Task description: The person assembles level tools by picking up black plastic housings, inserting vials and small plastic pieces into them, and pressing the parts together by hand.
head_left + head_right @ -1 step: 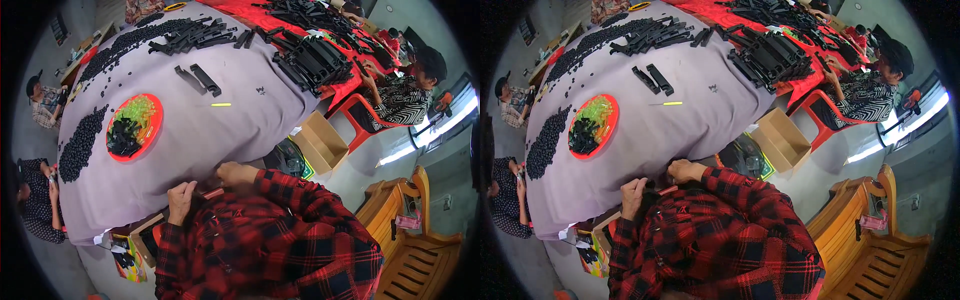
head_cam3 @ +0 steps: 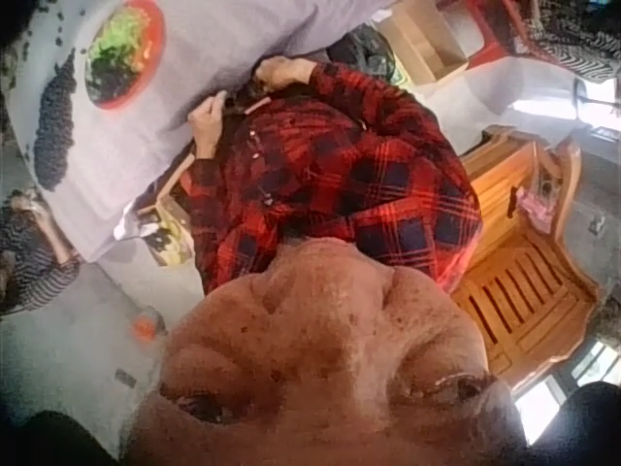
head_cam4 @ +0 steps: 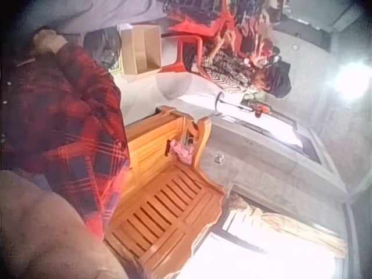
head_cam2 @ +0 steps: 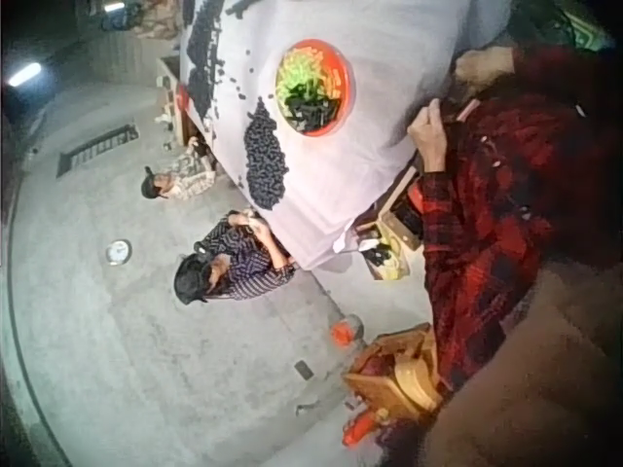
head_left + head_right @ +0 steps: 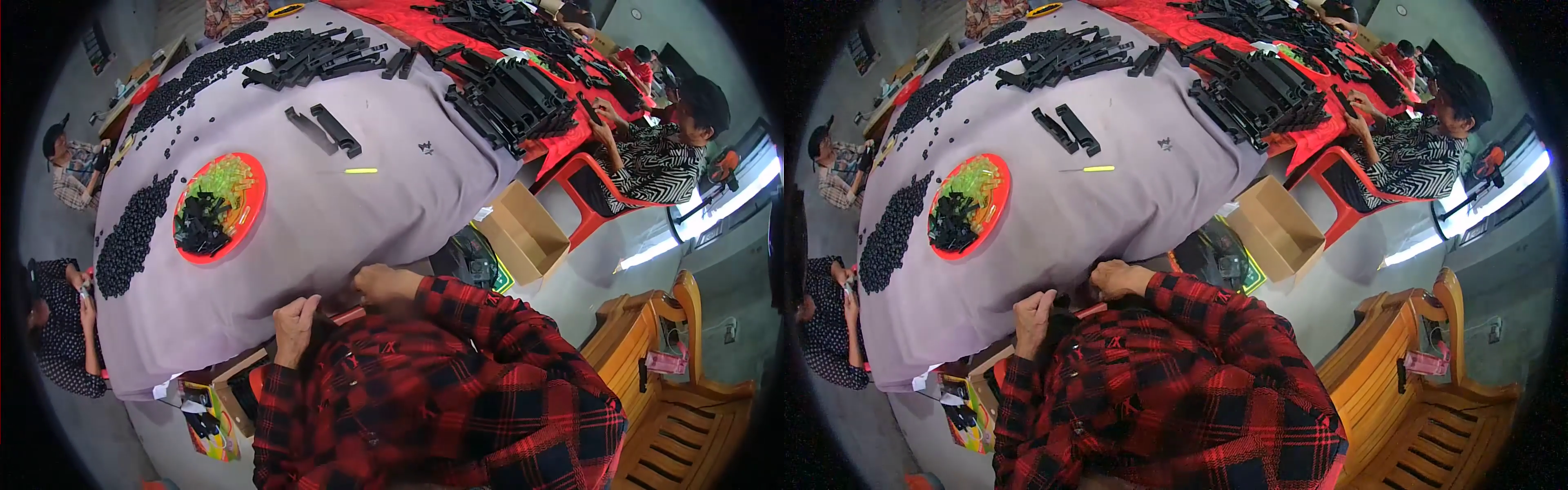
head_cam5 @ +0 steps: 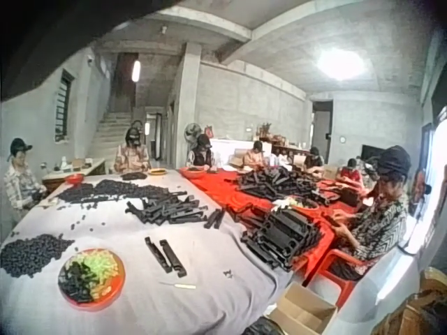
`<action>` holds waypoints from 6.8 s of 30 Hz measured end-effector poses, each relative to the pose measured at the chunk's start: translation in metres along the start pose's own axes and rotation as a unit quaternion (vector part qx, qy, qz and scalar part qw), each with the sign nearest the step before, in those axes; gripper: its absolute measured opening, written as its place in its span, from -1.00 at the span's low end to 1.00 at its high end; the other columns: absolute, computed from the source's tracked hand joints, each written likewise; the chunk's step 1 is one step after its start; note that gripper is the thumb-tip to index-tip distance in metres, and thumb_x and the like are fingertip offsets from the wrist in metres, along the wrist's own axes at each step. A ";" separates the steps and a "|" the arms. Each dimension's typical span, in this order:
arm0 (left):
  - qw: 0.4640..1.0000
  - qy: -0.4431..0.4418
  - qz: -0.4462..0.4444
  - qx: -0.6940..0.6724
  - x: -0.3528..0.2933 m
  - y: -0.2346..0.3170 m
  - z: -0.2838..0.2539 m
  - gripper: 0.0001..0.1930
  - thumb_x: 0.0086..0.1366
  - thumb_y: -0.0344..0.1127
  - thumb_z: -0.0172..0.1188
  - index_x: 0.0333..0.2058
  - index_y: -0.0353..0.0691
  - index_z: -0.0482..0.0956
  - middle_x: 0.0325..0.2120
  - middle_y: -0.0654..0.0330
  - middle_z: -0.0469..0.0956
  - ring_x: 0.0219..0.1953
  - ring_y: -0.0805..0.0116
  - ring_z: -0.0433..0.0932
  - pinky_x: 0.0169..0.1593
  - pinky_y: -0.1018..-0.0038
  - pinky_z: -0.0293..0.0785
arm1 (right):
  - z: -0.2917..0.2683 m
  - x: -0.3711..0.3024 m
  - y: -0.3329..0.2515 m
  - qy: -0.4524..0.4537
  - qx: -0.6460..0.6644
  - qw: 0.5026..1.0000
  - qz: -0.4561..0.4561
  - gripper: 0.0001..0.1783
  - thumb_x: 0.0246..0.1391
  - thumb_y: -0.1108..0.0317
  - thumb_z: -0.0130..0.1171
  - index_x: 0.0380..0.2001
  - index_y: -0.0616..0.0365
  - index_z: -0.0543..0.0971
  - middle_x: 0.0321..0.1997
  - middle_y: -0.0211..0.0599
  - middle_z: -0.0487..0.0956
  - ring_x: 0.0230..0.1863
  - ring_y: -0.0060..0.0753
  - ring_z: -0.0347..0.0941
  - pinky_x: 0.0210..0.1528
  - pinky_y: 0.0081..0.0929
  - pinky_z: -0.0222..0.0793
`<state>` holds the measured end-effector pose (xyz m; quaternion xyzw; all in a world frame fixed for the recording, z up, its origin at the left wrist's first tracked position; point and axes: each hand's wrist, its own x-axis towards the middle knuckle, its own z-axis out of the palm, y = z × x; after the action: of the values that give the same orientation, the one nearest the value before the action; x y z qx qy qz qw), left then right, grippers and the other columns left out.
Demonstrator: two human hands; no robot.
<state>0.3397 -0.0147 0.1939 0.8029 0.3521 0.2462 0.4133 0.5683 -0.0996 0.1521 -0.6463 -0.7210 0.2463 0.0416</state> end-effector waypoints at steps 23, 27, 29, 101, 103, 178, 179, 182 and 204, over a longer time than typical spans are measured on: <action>1.000 0.013 0.001 -0.020 -0.002 -0.007 0.000 -0.51 0.41 -0.15 0.18 -0.64 -0.37 0.37 -0.76 0.19 0.26 -0.64 0.50 0.23 -0.51 0.38 0.22 | 0.006 0.004 0.006 -0.004 0.004 1.000 -0.025 -0.64 -0.03 0.16 0.30 -0.22 0.18 0.67 -0.24 0.05 0.65 -0.07 0.13 0.59 -0.04 0.00 0.52; 0.999 0.025 0.030 0.024 0.001 -0.017 0.002 -0.50 0.37 -0.16 0.23 -0.64 -0.39 0.32 -0.73 -0.01 0.15 -0.66 0.38 0.09 -0.56 0.28 0.16 | -0.001 -0.002 0.001 0.000 0.005 1.000 -0.025 -0.67 -0.04 0.18 0.29 -0.25 0.18 0.67 -0.26 0.06 0.65 -0.11 0.15 0.60 -0.07 0.01 0.53; 0.999 0.025 0.035 0.028 0.003 -0.008 0.002 -0.50 0.36 -0.16 0.24 -0.63 -0.39 0.31 -0.71 -0.04 0.13 -0.66 0.35 0.07 -0.56 0.27 0.14 | -0.005 -0.005 0.000 0.006 0.012 1.000 -0.021 -0.67 -0.04 0.19 0.29 -0.26 0.19 0.67 -0.26 0.06 0.65 -0.12 0.15 0.60 -0.07 0.01 0.53; 0.999 0.008 0.007 0.039 0.001 0.002 -0.001 -0.61 0.28 -0.09 0.26 -0.56 -0.31 0.57 -0.67 -0.08 0.44 -0.62 -0.08 0.44 -0.50 0.19 0.32 | -0.208 0.077 0.160 0.336 0.467 0.773 0.268 -0.59 -0.07 0.14 0.46 -0.22 0.13 0.59 -0.37 -0.32 0.55 -0.45 -0.37 0.52 -0.46 -0.37 0.52; 0.999 0.007 0.001 0.043 0.000 0.000 -0.001 -0.61 0.28 -0.09 0.27 -0.56 -0.31 0.57 -0.67 -0.08 0.44 -0.63 -0.07 0.44 -0.50 0.20 0.32 | -0.208 0.069 0.161 0.326 0.651 0.647 0.225 -0.71 0.02 0.22 0.48 -0.33 0.07 0.57 -0.47 -0.46 0.48 -0.54 -0.55 0.39 -0.58 -0.53 0.44; 0.946 0.160 0.172 0.223 0.050 0.004 -0.049 -0.61 0.12 -0.19 0.38 -0.12 -0.26 0.59 -0.30 0.14 0.51 -0.15 0.09 0.49 0.12 0.16 0.29 | -0.170 0.096 -0.026 0.157 0.037 0.953 -0.258 -0.65 0.00 0.35 0.29 -0.10 0.19 0.61 -0.19 -0.16 0.56 -0.24 -0.17 0.53 -0.18 -0.31 0.47; 0.949 0.157 0.177 0.208 0.050 0.004 -0.050 -0.60 0.11 -0.20 0.39 -0.12 -0.27 0.59 -0.33 0.12 0.49 -0.20 0.07 0.49 0.08 0.19 0.32 | -0.174 0.103 -0.028 0.150 0.143 0.956 -0.206 -0.70 0.07 0.33 0.30 -0.12 0.19 0.62 -0.16 -0.18 0.57 -0.21 -0.25 0.52 -0.13 -0.41 0.47; 0.950 0.164 0.191 0.187 0.052 0.000 -0.051 -0.61 0.10 -0.22 0.40 -0.13 -0.28 0.60 -0.35 0.12 0.48 -0.22 0.07 0.47 0.03 0.22 0.35 | -0.185 0.139 -0.040 0.212 0.107 0.956 -0.169 -0.76 0.07 0.39 0.28 -0.17 0.19 0.63 -0.22 -0.23 0.60 -0.24 -0.28 0.51 -0.13 -0.42 0.47; 0.962 0.157 0.173 0.142 0.053 -0.005 -0.049 -0.60 0.01 -0.27 0.47 -0.15 -0.25 0.64 -0.34 0.15 0.50 -0.17 0.09 0.49 0.07 0.22 0.34 | -0.194 0.214 0.007 0.116 0.188 0.952 -0.210 -0.92 0.03 0.46 0.22 -0.38 0.22 0.55 -0.51 -0.53 0.53 -0.41 -0.69 0.42 -0.32 -0.58 0.36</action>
<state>0.3380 0.0523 0.2212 0.8529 0.3000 0.3848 0.1858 0.6133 0.1633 0.2641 -0.4851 -0.7712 0.2864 0.2964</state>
